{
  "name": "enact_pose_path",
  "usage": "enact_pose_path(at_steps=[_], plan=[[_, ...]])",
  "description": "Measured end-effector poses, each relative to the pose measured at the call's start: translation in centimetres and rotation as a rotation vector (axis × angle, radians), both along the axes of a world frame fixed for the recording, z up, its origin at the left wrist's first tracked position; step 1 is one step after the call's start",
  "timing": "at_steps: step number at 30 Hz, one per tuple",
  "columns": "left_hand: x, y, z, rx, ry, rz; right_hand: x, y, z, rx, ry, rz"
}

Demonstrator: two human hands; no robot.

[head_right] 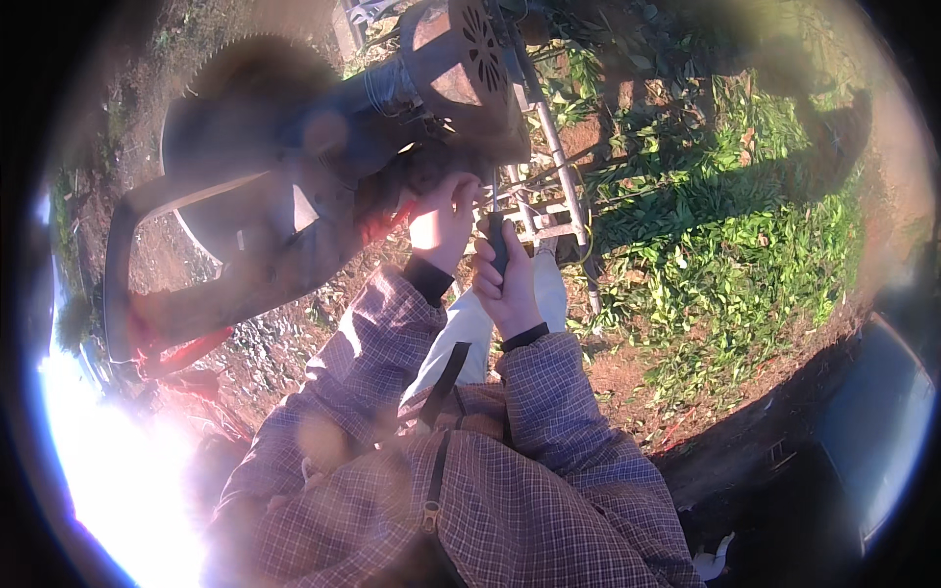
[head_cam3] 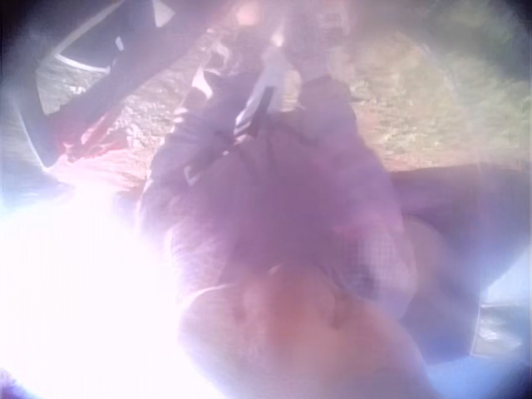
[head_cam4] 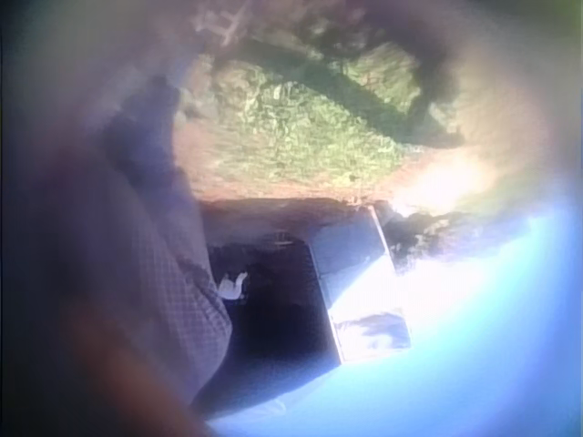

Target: The person secures a metal component of a walk-behind machine using wire and a screwdriver. They wrap the wire around the part, twist it to tighten, and use a screwdriver to adjust the fastening. A chicken is briefly visible nearby.

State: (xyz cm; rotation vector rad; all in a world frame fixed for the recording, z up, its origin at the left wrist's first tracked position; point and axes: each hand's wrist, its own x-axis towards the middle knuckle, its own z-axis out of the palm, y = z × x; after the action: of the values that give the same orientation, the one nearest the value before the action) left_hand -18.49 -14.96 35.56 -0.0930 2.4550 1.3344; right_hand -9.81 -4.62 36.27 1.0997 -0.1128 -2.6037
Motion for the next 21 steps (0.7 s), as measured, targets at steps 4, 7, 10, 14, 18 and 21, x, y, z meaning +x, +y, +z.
enact_pose_path(at_steps=[4, 7, 10, 14, 18, 21], plan=[[-2.7, 2.1, -1.3, -0.283, 0.692, -0.002, -1.1, -1.5, 2.3, 0.776, -0.081, 0.192], [-3.6, 2.2, -1.2, -0.412, 0.516, 0.019, -0.9, -2.8, 1.1, 1.646, -0.032, 0.469], [-3.8, 1.4, -1.4, -0.351, 0.423, 0.014, -1.5, -2.7, 2.8, 1.925, -0.015, 0.704], [-3.5, 1.7, -1.8, -0.371, 0.515, 0.008, -1.4, -2.9, 1.5, 1.826, 0.037, 0.542], [-3.2, 1.2, -2.5, -0.229, 0.522, 0.052, -1.5, -1.1, 2.4, 0.377, -0.088, 0.054], [-3.1, 1.6, -3.7, -0.083, 0.471, 0.09, 1.0, -1.1, -2.5, -0.477, 0.163, -0.36]])
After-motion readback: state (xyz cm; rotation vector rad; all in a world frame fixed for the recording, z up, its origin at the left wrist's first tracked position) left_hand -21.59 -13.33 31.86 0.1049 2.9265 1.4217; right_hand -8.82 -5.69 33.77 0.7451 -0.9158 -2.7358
